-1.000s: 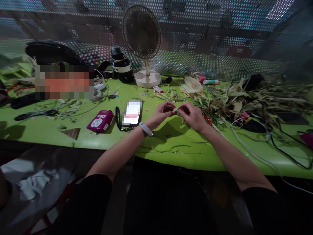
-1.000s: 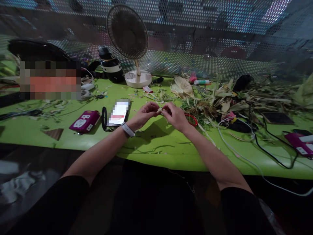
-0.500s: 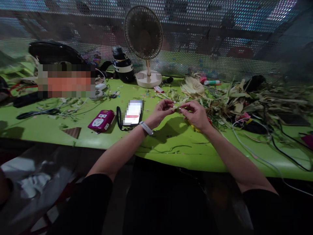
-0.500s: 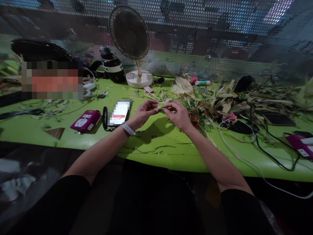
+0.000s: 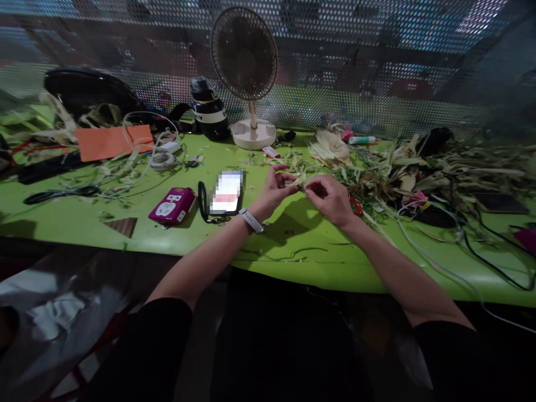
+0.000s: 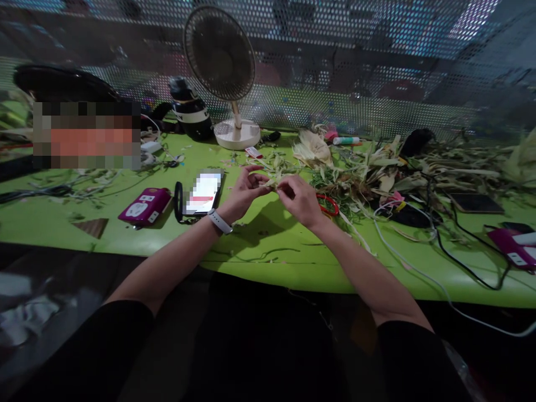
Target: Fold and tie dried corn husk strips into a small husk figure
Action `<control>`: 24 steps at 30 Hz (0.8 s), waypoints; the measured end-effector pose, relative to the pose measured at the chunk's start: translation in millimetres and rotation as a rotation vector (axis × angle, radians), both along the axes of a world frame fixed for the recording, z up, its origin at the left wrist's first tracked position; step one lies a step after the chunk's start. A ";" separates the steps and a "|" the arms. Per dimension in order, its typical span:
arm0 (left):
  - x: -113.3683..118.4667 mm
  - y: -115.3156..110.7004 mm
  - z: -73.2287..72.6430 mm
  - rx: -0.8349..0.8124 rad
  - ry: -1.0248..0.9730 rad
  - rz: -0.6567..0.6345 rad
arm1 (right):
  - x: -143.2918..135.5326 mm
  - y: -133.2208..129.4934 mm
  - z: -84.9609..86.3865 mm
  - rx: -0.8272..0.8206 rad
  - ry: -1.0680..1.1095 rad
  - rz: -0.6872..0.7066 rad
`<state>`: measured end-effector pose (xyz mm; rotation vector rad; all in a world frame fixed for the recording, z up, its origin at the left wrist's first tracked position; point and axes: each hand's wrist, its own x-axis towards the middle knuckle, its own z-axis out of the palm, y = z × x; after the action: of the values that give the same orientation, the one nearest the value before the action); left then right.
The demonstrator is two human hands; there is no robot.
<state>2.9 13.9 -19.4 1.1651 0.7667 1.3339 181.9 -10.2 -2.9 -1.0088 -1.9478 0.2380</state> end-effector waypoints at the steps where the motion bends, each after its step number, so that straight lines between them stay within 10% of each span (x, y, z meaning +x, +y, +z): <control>1: 0.1 0.2 -0.7 0.010 0.014 0.018 | -0.2 -0.2 -0.1 0.005 -0.008 -0.003; 24: -1.1 -3.8 2.8 0.020 0.109 0.037 | 1.8 3.0 0.9 -0.114 0.035 0.032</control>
<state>1.8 10.2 -16.6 1.2533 0.8587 1.3197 183.7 -7.2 -1.9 -1.0410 -1.9370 0.3860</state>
